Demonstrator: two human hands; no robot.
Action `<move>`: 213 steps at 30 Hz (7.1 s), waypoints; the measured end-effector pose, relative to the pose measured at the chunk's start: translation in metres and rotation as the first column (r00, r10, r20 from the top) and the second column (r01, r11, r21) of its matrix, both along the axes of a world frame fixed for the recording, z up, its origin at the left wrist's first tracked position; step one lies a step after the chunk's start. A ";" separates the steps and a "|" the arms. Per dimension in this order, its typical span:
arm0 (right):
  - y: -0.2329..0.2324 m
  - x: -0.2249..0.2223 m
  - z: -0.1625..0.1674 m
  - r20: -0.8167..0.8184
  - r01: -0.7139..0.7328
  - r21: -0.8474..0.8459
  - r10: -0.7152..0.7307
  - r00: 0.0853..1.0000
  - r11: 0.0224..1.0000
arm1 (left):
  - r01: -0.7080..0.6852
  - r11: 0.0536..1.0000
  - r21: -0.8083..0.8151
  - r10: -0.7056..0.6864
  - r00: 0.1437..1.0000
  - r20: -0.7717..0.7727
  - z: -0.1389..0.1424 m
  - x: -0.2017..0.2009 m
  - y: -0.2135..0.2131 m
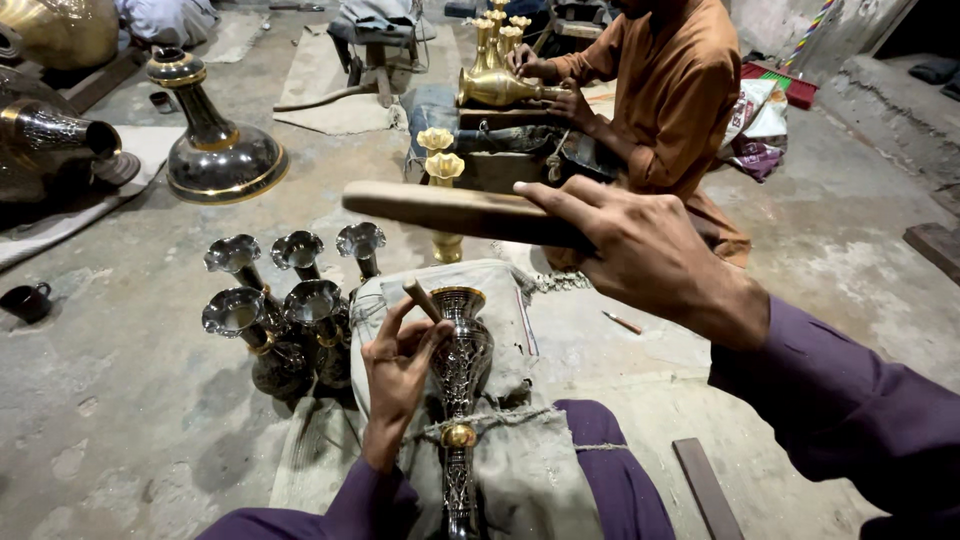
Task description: The person sits cross-legged on the floor with an engraved brass vase on a cloth pad on their lap. They hold a small punch against the vase's surface with one hand and repeatedly strike it with a wooden mallet held in the other hand, working the decorative pattern around the vase.
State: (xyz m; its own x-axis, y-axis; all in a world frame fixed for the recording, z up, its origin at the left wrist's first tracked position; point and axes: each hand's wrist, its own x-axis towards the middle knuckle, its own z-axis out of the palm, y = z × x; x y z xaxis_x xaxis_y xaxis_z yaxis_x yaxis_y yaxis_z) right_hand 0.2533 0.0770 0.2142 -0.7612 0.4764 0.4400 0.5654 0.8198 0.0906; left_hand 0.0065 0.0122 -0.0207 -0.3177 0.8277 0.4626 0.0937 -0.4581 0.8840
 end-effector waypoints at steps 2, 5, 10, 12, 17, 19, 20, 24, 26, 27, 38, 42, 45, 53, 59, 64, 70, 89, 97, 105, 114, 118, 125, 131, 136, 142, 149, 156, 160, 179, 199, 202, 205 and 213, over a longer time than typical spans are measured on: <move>0.002 -0.001 0.001 0.133 -0.050 0.196 0.024 0.991 0.979 | -0.053 0.999 0.002 0.053 0.996 -0.069 0.001 0.000 0.000; 0.005 -0.003 0.000 0.125 -0.048 0.210 0.022 0.992 0.976 | -0.019 1.000 0.005 0.019 1.000 -0.023 0.002 0.002 0.002; 0.003 -0.002 -0.003 0.081 -0.043 0.071 0.038 0.996 0.997 | -0.004 1.000 -0.003 0.004 1.000 0.006 0.001 0.003 0.001; 0.002 -0.001 -0.003 0.163 -0.052 0.319 -0.001 0.987 0.946 | -0.057 0.998 -0.033 0.054 0.994 -0.094 0.003 0.001 0.002; 0.005 0.001 -0.002 0.140 -0.002 0.140 -0.018 0.990 0.990 | -0.069 0.995 -0.072 0.065 0.996 -0.058 0.006 0.002 -0.001; 0.006 0.000 -0.002 0.177 -0.017 0.199 -0.019 0.984 0.980 | -0.093 0.994 -0.055 0.087 0.991 -0.098 0.008 0.002 0.000; 0.007 0.000 -0.002 0.144 -0.001 0.190 -0.027 0.989 0.982 | -0.097 0.995 -0.023 0.094 0.989 -0.113 0.009 0.002 0.002; 0.004 0.002 -0.002 -0.027 0.006 -0.051 -0.008 1.000 0.999 | -0.038 0.999 -0.008 0.038 0.999 0.015 0.012 0.006 -0.001; 0.003 0.003 -0.002 0.110 0.005 0.153 -0.022 0.994 0.988 | -0.071 0.996 -0.047 0.069 0.996 -0.055 0.014 0.005 -0.003; 0.003 0.004 -0.001 0.174 -0.004 0.252 -0.041 0.984 0.968 | -0.088 0.994 -0.065 0.082 0.992 -0.091 0.015 0.004 -0.003; 0.005 0.004 -0.004 -0.007 0.059 -0.042 -0.060 0.998 0.997 | -0.067 0.997 -0.025 0.066 0.997 -0.035 0.009 0.006 0.000; 0.003 0.003 -0.002 0.154 -0.030 0.232 -0.006 0.988 0.972 | -0.044 0.998 -0.047 0.043 0.999 -0.022 0.008 0.005 0.000; 0.003 0.002 0.000 0.007 0.098 -0.023 -0.098 0.995 0.995 | -0.073 0.997 0.007 0.073 0.996 -0.048 0.008 0.006 0.000; 0.008 0.002 -0.005 0.025 0.062 0.050 -0.063 0.998 0.997 | -0.072 0.997 -0.029 0.072 0.997 -0.010 0.014 0.009 -0.003; 0.009 0.001 -0.007 0.062 0.053 0.033 -0.055 0.997 0.998 | -0.079 0.997 -0.024 0.078 0.995 -0.056 0.016 0.008 -0.004; 0.009 0.000 -0.006 0.047 -0.017 0.015 0.017 0.999 1.000 | -0.119 0.992 -0.036 0.115 0.990 -0.086 0.012 0.007 -0.002; 0.008 -0.001 -0.009 -0.042 -0.031 0.017 0.032 0.999 0.999 | -0.040 0.999 -0.002 0.040 0.999 0.000 0.008 0.007 -0.005; 0.000 -0.005 -0.017 -0.022 0.044 -0.033 -0.044 0.999 0.999 | -0.051 0.999 0.019 0.052 0.997 -0.051 0.002 0.005 -0.005; 0.004 0.020 -0.056 -0.069 0.119 -0.089 -0.125 0.990 0.989 | -0.086 0.996 0.013 0.087 0.990 -0.112 0.003 -0.007 0.000; -0.054 0.034 -0.193 -0.755 -0.662 -0.656 -0.310 0.578 0.362 | 0.322 0.936 -0.140 -0.339 0.932 -0.128 0.031 -0.037 0.015; -0.046 0.037 -0.239 -0.540 -0.383 -0.840 -0.526 0.657 0.383 | 0.489 0.830 -0.268 -0.546 0.810 -0.212 0.048 -0.049 0.027; -0.024 0.056 -0.194 -0.563 -0.232 -0.767 -0.454 0.691 0.598 | 0.415 0.841 -0.348 -0.519 0.801 -0.300 0.053 -0.050 0.025; -0.012 0.060 -0.138 -0.477 0.089 -0.305 -0.233 0.847 0.948 | 0.419 0.869 -0.264 -0.495 0.754 -0.431 0.050 -0.051 0.029; -0.001 0.065 -0.112 -0.188 0.236 -0.176 -0.268 0.945 0.956 | 0.431 0.862 -0.266 -0.504 0.783 -0.364 0.053 -0.049 0.025; -0.007 0.058 -0.109 -0.505 -0.028 -0.333 -0.153 0.850 0.942 | 0.366 0.890 -0.272 -0.451 0.798 -0.400 0.056 -0.045 0.024; -0.013 0.060 -0.105 -0.103 0.310 -0.122 -0.323 0.941 0.943 | 0.389 0.876 -0.285 -0.464 0.839 -0.282 0.049 -0.044 0.030; -0.012 0.057 -0.103 -0.207 0.285 -0.129 -0.307 0.929 0.950 | 0.353 0.898 -0.263 -0.427 0.845 -0.323 0.047 -0.045 0.028; -0.008 0.057 -0.097 -0.178 0.231 -0.129 -0.251 0.951 0.964 | 0.307 0.920 -0.244 -0.386 0.820 -0.423 0.043 -0.043 0.029; -0.008 0.056 -0.099 -0.332 0.098 -0.348 -0.220 0.917 0.932 | 0.294 0.923 -0.247 -0.377 0.814 -0.442 0.042 -0.044 0.030; -0.016 0.057 -0.099 -0.217 0.263 -0.178 -0.298 0.929 0.948 | 0.292 0.921 -0.257 -0.374 0.846 -0.380 0.056 -0.038 0.025; -0.023 0.062 -0.101 -0.151 0.316 -0.086 -0.326 0.933 0.945 | 0.276 0.933 -0.230 -0.351 0.836 -0.421 0.054 -0.036 0.026; -0.022 0.060 -0.107 -0.349 0.196 -0.438 -0.368 0.862 0.877 | 0.273 0.936 -0.221 -0.345 0.832 -0.434 0.053 -0.036 0.026; -0.025 0.062 -0.110 -0.170 0.297 -0.179 -0.327 0.930 0.938 | 0.278 0.938 -0.205 -0.342 0.836 -0.430 0.051 -0.037 0.026; -0.028 0.069 -0.126 -0.034 0.428 -0.368 -0.471 0.881 0.826 | 0.282 0.930 -0.235 -0.358 0.838 -0.412 0.048 -0.041 0.028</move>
